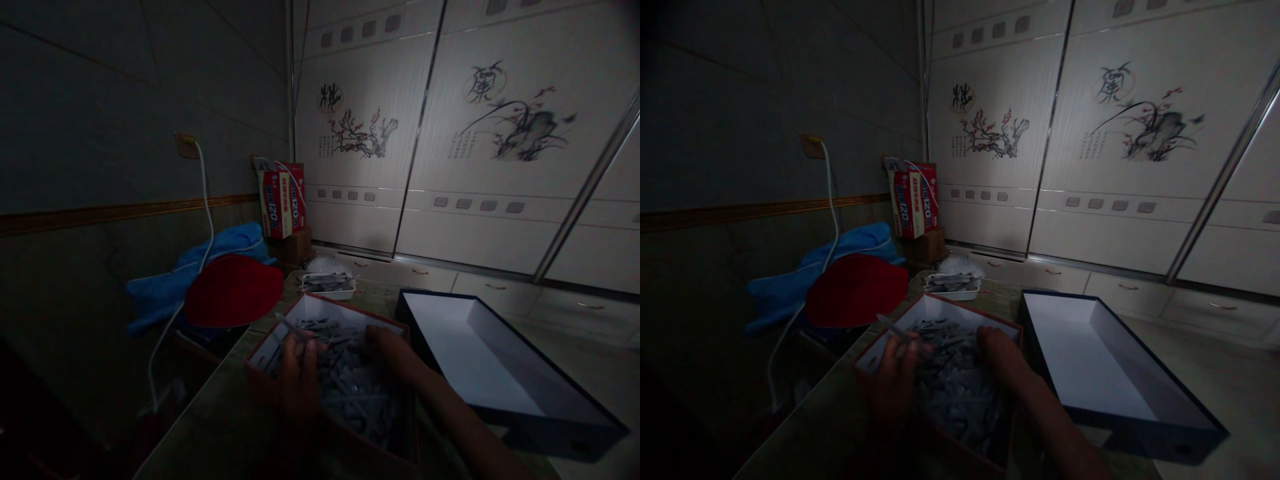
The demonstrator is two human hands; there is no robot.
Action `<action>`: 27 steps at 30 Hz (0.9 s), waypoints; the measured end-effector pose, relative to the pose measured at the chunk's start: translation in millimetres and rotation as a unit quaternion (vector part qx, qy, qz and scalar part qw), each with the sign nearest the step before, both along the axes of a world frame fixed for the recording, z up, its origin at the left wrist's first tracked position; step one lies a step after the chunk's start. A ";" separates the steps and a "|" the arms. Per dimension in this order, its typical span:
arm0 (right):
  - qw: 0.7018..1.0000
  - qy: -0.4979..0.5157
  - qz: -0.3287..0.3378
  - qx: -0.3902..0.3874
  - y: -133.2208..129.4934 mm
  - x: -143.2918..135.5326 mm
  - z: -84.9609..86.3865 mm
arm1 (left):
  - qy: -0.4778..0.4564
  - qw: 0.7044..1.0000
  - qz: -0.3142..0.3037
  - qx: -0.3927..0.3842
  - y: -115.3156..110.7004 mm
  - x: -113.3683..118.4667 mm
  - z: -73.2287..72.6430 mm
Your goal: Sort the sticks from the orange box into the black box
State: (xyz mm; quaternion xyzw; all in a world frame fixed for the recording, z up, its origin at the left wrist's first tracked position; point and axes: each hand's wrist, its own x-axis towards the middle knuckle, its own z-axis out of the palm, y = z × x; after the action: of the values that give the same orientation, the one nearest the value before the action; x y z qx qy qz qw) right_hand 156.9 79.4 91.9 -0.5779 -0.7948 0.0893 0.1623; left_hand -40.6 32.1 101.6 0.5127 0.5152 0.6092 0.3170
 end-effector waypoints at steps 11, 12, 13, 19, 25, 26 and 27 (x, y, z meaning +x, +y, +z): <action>0.909 0.411 -0.054 0.043 -99.1 7.3 30.1 | 0.196 0.969 -0.149 0.005 -28.2 -22.2 -3.9; 0.908 0.414 -0.052 0.048 -104.4 7.5 29.8 | 0.221 0.962 -0.157 0.012 -28.9 -22.2 -5.6; 0.908 0.412 -0.051 0.052 -108.9 7.7 29.3 | 0.243 0.956 -0.165 0.018 -29.5 -21.9 -6.4; 0.920 0.385 -0.047 0.062 -122.3 11.7 22.9 | 0.285 0.938 -0.196 0.039 -34.7 -15.2 -0.9; 0.921 0.381 -0.050 0.063 -125.5 16.6 22.5 | 0.286 0.933 -0.209 0.068 -40.3 -10.8 1.6; 0.922 0.380 -0.050 0.059 -125.8 16.8 22.7 | 0.292 0.930 -0.210 0.075 -40.9 -10.8 3.2; 0.923 0.378 -0.047 0.054 -126.4 16.9 22.6 | 0.305 0.924 -0.214 0.083 -41.5 -10.7 5.5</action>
State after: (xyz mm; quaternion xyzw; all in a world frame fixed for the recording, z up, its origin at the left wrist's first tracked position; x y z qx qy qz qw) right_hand 173.9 -47.0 114.5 -0.5287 -0.6497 0.2501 0.4856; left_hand -51.4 -9.4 107.1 0.7963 0.4125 0.3815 0.2241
